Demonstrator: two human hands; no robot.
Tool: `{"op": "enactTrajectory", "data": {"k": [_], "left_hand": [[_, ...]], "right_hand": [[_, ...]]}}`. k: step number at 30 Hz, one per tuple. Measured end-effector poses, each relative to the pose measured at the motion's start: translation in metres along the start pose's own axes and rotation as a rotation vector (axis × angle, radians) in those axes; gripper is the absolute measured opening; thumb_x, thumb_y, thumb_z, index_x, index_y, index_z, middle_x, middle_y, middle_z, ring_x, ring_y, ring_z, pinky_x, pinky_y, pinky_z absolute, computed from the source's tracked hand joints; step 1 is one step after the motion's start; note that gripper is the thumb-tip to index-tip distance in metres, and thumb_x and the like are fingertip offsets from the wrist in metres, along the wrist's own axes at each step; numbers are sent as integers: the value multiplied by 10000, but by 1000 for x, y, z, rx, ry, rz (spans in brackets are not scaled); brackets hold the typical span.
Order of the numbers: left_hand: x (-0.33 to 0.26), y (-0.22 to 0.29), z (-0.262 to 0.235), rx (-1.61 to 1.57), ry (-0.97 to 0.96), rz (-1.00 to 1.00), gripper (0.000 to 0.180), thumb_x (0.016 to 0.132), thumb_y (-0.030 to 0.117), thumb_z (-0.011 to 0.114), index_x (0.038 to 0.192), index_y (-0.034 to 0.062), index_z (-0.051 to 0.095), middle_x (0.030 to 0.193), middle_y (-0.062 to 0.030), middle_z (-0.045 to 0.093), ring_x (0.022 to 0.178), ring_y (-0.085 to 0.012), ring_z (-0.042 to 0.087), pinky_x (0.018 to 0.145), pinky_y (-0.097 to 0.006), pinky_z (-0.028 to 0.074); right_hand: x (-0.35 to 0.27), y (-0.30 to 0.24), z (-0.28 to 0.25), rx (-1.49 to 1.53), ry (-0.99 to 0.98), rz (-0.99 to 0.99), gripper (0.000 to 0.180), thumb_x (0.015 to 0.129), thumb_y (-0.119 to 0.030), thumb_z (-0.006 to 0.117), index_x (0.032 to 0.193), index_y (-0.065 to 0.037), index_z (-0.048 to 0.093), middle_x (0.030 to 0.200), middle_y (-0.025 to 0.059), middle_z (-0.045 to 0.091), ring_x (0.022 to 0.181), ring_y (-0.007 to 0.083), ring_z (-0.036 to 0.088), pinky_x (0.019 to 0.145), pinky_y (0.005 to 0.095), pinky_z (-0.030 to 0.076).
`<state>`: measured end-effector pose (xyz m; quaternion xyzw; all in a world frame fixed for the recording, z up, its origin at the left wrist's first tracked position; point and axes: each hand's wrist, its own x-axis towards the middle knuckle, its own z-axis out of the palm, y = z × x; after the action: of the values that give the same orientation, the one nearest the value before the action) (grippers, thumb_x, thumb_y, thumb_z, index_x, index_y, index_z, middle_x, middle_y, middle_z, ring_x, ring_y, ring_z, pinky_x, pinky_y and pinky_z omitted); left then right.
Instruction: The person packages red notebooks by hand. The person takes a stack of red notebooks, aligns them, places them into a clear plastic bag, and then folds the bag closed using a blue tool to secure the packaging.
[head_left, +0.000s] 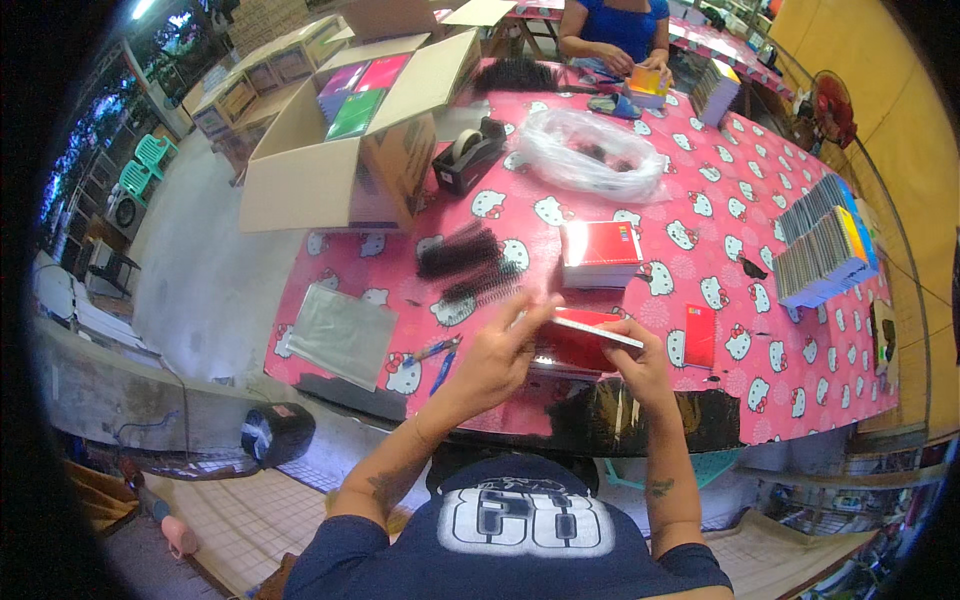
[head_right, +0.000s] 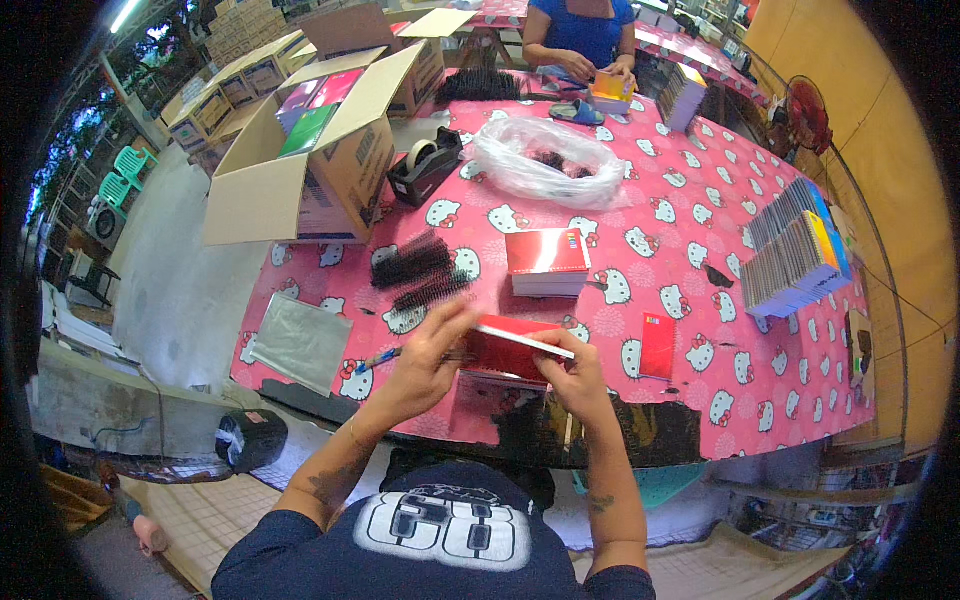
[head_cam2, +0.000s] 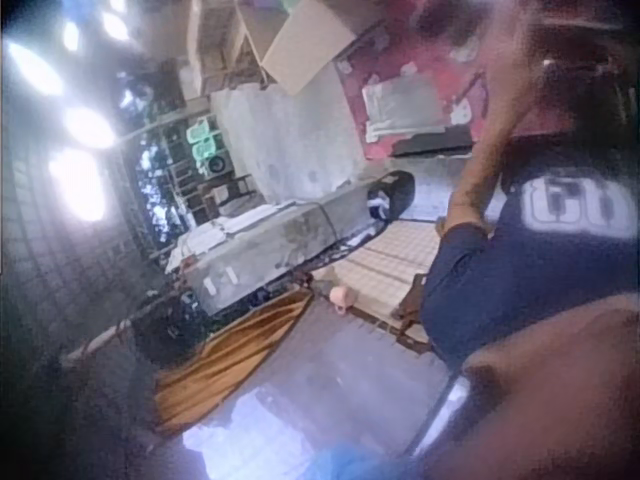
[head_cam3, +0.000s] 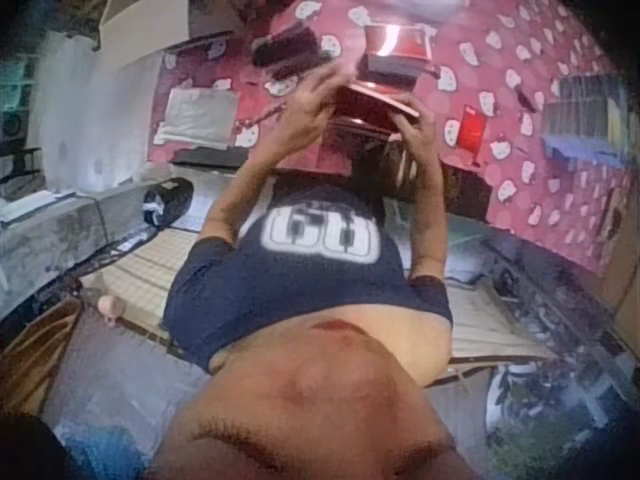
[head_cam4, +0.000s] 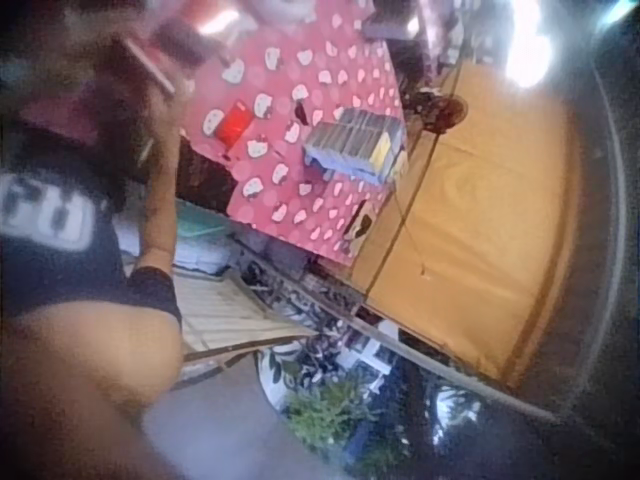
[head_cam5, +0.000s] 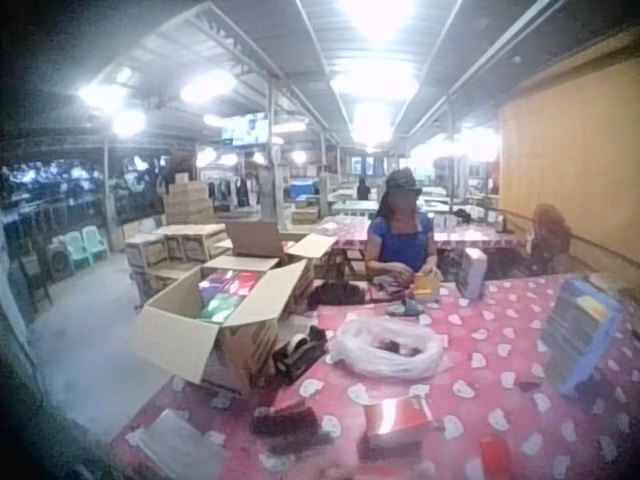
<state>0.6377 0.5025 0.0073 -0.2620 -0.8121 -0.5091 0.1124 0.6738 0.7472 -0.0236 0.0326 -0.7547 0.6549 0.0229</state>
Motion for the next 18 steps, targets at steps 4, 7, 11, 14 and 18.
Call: {"op": "enactTrajectory", "data": {"k": [4, 7, 11, 14, 18], "left_hand": [[6, -9, -1, -54, -221, 48, 578, 770, -170, 500, 1292, 65, 580, 1133, -183, 607, 1035, -362, 618, 889, -387, 512], [10, -15, -3, -51, -172, 108, 577, 743, -172, 503, 1267, 58, 585, 1099, -173, 620, 989, -347, 627, 850, -399, 515], [12, -9, -4, -96, -159, 92, 550, 769, -164, 500, 1266, 55, 585, 1077, -172, 627, 975, -345, 633, 846, -393, 511], [9, -12, -4, -66, -152, 39, 500, 821, -140, 509, 1272, 60, 587, 1071, -175, 634, 983, -345, 636, 850, -385, 509], [12, -9, -15, -21, 36, 138, 413, 886, -81, 543, 1274, 52, 591, 1078, -142, 649, 950, -279, 643, 801, -357, 512]], "right_hand": [[10, -24, 6, 154, -47, -151, 370, 829, 22, 681, 1193, -32, 645, 1170, 83, 673, 1076, 156, 628, 942, 313, 485], [18, -19, 7, 122, -155, 51, 298, 874, -22, 700, 1170, -23, 676, 1096, 70, 706, 1019, 130, 639, 907, 301, 505], [14, -17, 8, 72, -106, -44, 270, 887, -24, 691, 1157, -23, 692, 1066, 58, 717, 978, 116, 641, 883, 295, 514], [17, -4, 15, 121, -104, -55, 284, 888, -26, 691, 1172, -20, 689, 1084, 56, 714, 970, 114, 637, 884, 294, 512], [14, 3, 16, 111, -133, -23, 295, 897, -16, 679, 1192, -23, 683, 1088, 52, 709, 982, 114, 628, 898, 293, 502]]}}
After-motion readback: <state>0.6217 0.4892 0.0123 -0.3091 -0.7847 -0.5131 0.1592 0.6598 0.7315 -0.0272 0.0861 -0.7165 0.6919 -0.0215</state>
